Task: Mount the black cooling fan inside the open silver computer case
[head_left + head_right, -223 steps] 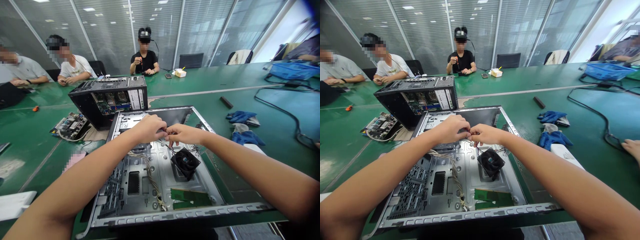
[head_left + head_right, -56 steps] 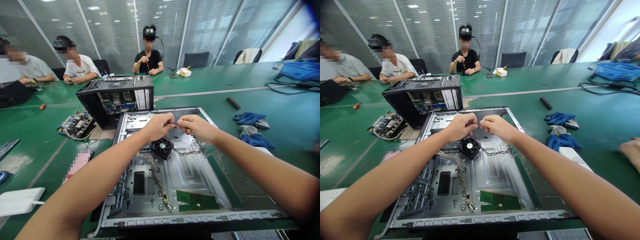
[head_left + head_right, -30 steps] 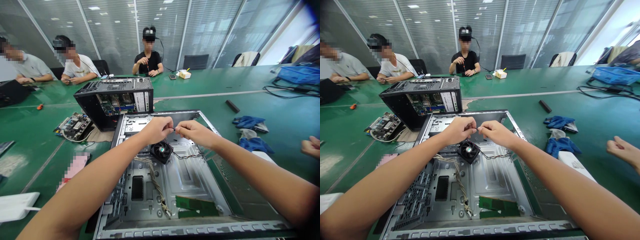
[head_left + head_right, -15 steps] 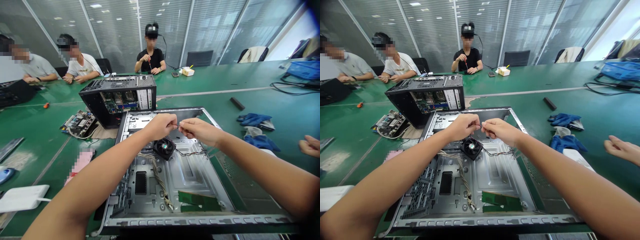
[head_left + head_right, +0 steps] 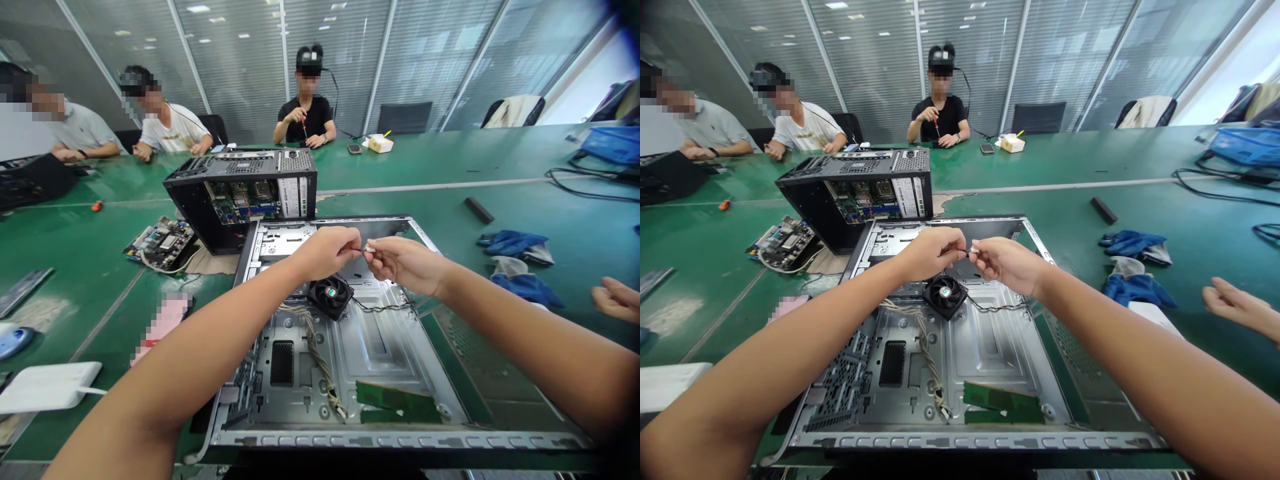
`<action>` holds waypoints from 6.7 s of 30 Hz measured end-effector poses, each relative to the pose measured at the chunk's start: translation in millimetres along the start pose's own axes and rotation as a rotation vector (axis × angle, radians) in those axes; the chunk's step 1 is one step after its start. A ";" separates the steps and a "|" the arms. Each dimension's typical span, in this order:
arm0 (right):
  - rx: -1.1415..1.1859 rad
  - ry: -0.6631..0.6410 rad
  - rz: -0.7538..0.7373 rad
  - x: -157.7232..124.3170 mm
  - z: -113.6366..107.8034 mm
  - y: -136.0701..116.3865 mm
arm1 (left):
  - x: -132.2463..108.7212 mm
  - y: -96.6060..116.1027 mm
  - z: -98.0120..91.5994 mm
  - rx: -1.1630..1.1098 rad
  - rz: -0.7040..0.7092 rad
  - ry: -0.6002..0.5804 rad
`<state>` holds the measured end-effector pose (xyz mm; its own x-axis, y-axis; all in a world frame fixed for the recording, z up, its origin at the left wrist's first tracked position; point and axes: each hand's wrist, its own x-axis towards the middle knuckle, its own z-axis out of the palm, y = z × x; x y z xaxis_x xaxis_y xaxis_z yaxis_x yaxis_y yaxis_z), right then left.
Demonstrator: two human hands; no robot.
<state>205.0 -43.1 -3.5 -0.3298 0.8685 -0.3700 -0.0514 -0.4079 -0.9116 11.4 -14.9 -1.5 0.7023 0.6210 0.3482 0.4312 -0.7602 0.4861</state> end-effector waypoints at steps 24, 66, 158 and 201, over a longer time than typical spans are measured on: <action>-0.243 0.035 -0.209 0.7 -0.3 3.8 | -2.0 3.0 -1.3 -0.016 0.004 0.017; -0.286 0.026 -0.185 -1.4 -0.4 2.8 | -1.9 0.3 -3.1 -0.119 -0.112 -0.057; -0.949 -0.179 -0.159 -1.8 -2.7 1.6 | -2.9 -8.5 10.1 0.263 0.052 -0.196; -0.314 -0.237 0.058 -8.2 -16.4 4.5 | -4.7 4.1 4.3 0.186 0.170 -0.104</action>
<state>222.9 -47.5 -7.5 -0.5341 0.7425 -0.4043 0.2525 -0.3163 -0.9144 12.3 -21.8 -4.5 0.8238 0.4660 0.3228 0.3924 -0.8797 0.2685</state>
